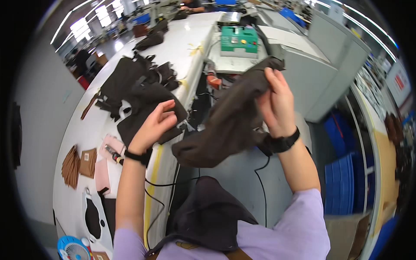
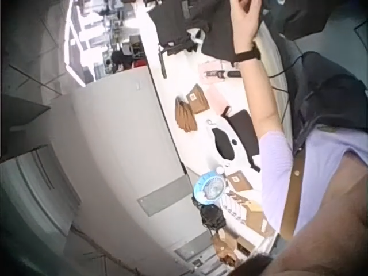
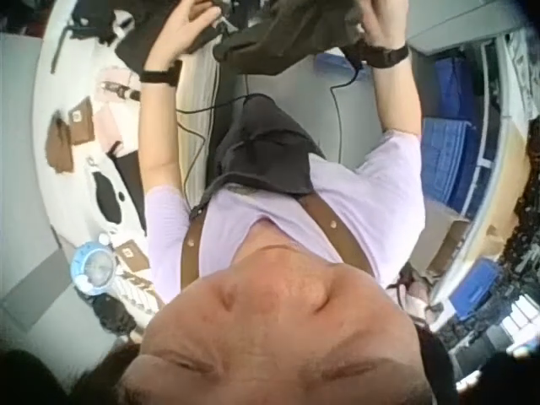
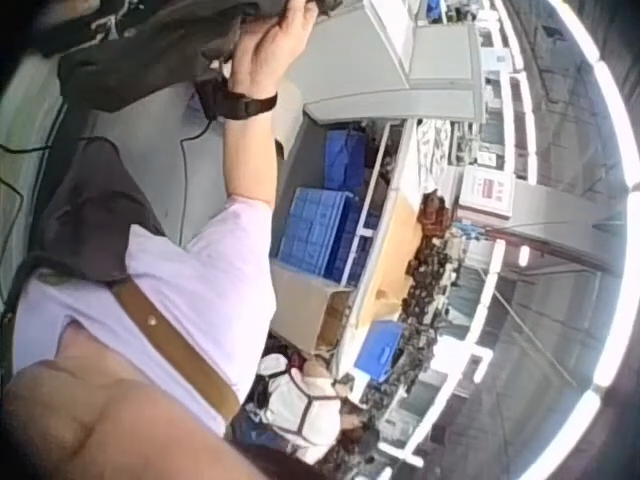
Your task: Assembling the interior lining and outer panels of a leather bag to check fit.
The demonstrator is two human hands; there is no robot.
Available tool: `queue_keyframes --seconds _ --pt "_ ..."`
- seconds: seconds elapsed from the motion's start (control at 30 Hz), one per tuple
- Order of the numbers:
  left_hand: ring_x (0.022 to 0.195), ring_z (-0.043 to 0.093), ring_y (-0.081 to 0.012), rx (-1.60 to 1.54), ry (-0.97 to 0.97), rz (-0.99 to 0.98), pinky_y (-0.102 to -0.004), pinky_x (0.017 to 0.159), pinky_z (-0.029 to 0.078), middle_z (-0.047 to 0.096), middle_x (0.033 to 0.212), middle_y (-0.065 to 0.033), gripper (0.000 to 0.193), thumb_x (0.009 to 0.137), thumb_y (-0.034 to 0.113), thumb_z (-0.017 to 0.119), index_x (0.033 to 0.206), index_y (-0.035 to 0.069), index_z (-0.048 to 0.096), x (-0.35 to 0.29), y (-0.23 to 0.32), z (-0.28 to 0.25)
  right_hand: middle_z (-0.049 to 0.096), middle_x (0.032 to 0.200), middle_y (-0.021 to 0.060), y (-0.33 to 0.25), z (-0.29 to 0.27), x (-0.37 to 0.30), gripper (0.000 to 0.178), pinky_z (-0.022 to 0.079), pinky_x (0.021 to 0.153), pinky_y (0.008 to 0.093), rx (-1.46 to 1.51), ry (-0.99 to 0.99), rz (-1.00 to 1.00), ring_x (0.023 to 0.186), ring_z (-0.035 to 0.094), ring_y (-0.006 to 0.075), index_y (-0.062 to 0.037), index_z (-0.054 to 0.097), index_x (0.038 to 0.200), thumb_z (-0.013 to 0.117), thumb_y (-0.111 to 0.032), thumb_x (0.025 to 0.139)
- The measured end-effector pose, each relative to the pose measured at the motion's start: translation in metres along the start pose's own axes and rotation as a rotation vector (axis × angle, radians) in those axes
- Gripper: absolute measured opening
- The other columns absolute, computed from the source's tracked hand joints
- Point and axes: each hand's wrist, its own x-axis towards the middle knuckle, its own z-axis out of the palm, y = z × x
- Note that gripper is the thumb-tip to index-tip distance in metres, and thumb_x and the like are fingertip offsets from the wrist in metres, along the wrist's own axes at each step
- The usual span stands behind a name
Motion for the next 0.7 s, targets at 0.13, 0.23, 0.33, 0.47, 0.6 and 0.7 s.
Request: queue_keyframes --seconds 0.13,0.23,0.33,0.47,0.6,0.7 --pt "0.129 0.046 -0.0285 0.442 0.013 0.532 -0.0393 0.109 0.033 0.047 0.139 -0.0157 0.079 0.076 0.009 0.072 0.144 0.004 0.034 -0.059 0.065 0.087 0.065 0.097 0.0053 -0.005 0.018 -0.025 0.012 0.054 0.077 0.0328 0.035 -0.137 0.079 0.087 0.065 0.0161 -0.0057 0.054 0.106 0.057 -0.012 0.096" --pt "0.118 0.053 -0.0242 0.03 0.16 0.371 -0.038 0.101 0.041 0.054 0.128 -0.0163 0.062 0.082 0.016 0.071 0.135 0.001 0.042 -0.066 0.056 0.129 0.065 0.097 0.0071 -0.011 0.02 -0.046 0.013 0.055 0.077 0.0347 0.038 -0.166 0.061 0.087 0.066 0.0188 -0.0049 0.053 0.106 0.058 -0.01 0.095" --pt "0.112 0.057 -0.0276 0.101 0.119 0.684 -0.0371 0.096 0.046 0.054 0.127 -0.0165 0.065 0.08 0.02 0.074 0.133 0.0 0.043 -0.097 0.068 0.145 0.064 0.098 0.0071 -0.021 0.005 -0.058 0.014 0.054 0.08 0.0355 0.047 -0.139 0.03 0.09 0.065 0.0201 -0.0042 0.053 0.105 0.059 -0.009 0.094" --pt "0.082 0.065 -0.0266 0.523 0.223 0.537 -0.0371 0.075 0.05 0.066 0.089 -0.0127 0.023 0.08 0.005 0.067 0.1 -0.002 0.059 -0.094 0.059 0.159 0.064 0.103 0.0088 -0.028 -0.012 -0.076 0.013 0.052 0.087 0.0393 0.019 -0.017 0.023 0.098 0.064 0.024 -0.0034 0.053 0.104 0.059 -0.01 0.094" --pt "0.094 0.06 -0.0108 -0.426 0.094 0.256 -0.0249 0.085 0.046 0.067 0.107 -0.0057 0.032 0.097 0.019 0.06 0.118 -0.005 0.06 -0.071 0.08 0.136 0.066 0.107 0.0113 -0.057 -0.056 -0.087 0.02 0.051 0.092 0.0385 -0.131 -0.139 0.005 0.102 0.064 0.023 -0.004 0.056 0.107 0.055 -0.021 0.098" --pt "0.099 0.065 -0.0176 -0.511 -0.083 0.116 -0.0305 0.084 0.053 0.066 0.115 -0.0091 0.039 0.1 0.029 0.054 0.124 -0.001 0.057 -0.052 0.105 0.124 0.067 0.106 0.0063 -0.045 -0.119 -0.105 0.025 0.049 0.089 0.0289 -0.682 0.029 -0.117 0.095 0.063 0.0127 -0.008 0.058 0.11 0.054 -0.031 0.099"
